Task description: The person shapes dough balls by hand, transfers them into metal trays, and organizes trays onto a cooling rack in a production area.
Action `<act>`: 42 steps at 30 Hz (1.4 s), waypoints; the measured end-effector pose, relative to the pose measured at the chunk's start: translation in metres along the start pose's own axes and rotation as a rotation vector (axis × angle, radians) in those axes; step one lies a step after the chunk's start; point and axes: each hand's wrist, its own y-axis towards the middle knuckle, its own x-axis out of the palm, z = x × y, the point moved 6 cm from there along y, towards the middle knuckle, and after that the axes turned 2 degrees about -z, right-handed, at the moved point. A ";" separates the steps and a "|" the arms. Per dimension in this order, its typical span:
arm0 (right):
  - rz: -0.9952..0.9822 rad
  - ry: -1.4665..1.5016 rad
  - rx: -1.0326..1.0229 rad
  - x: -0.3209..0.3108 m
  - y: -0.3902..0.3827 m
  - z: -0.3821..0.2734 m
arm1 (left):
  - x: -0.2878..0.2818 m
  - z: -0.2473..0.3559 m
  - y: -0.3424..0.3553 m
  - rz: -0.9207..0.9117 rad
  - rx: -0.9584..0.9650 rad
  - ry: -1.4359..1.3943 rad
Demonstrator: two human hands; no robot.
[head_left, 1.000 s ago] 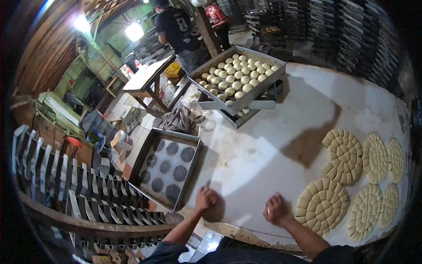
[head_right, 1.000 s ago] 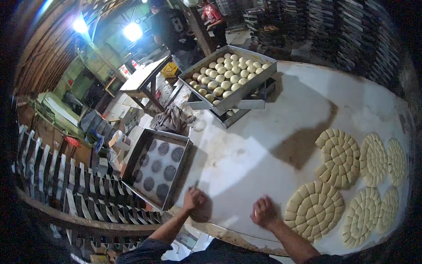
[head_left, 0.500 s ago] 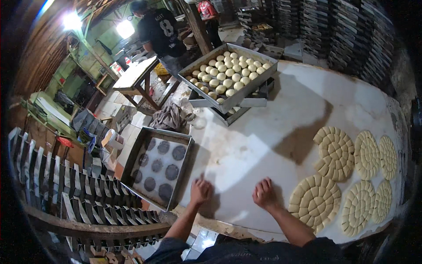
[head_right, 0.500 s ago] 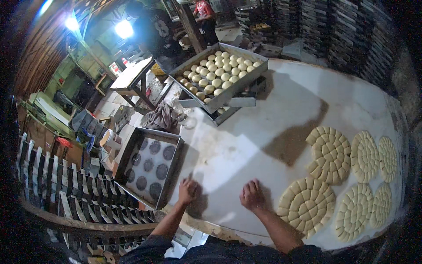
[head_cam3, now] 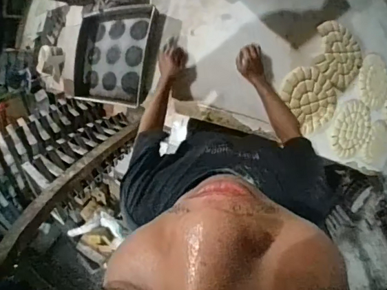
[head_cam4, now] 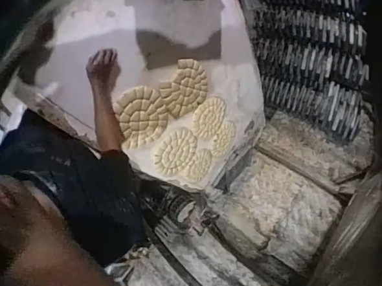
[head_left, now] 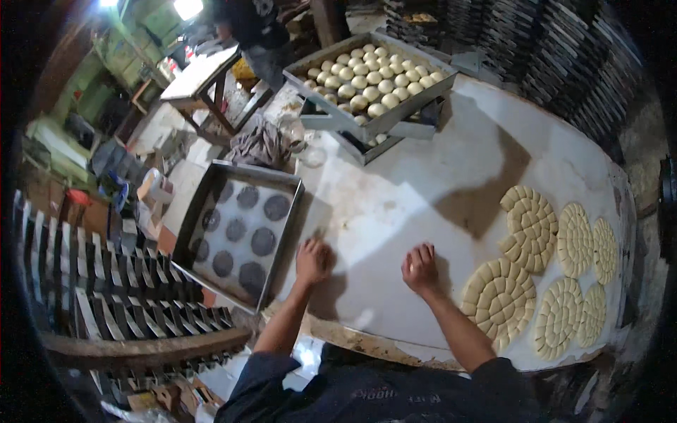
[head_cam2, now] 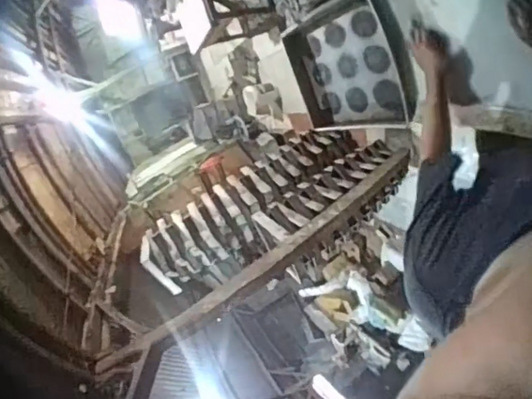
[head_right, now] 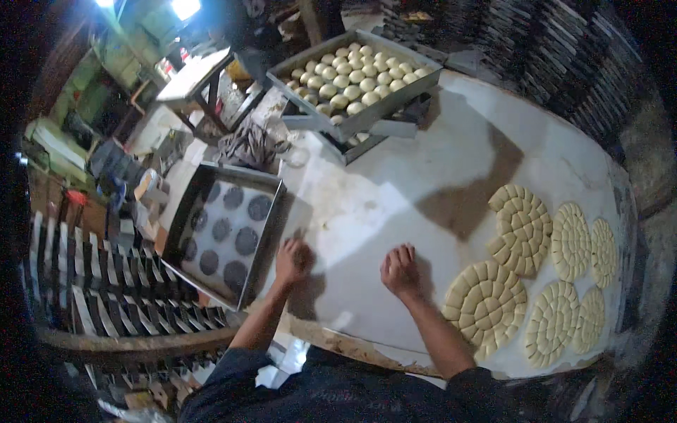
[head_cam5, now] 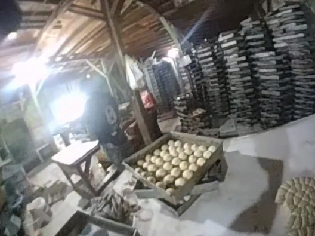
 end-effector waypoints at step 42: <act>1.173 0.003 1.016 -0.201 -0.306 0.034 | -0.017 0.185 0.062 -0.608 0.185 -0.605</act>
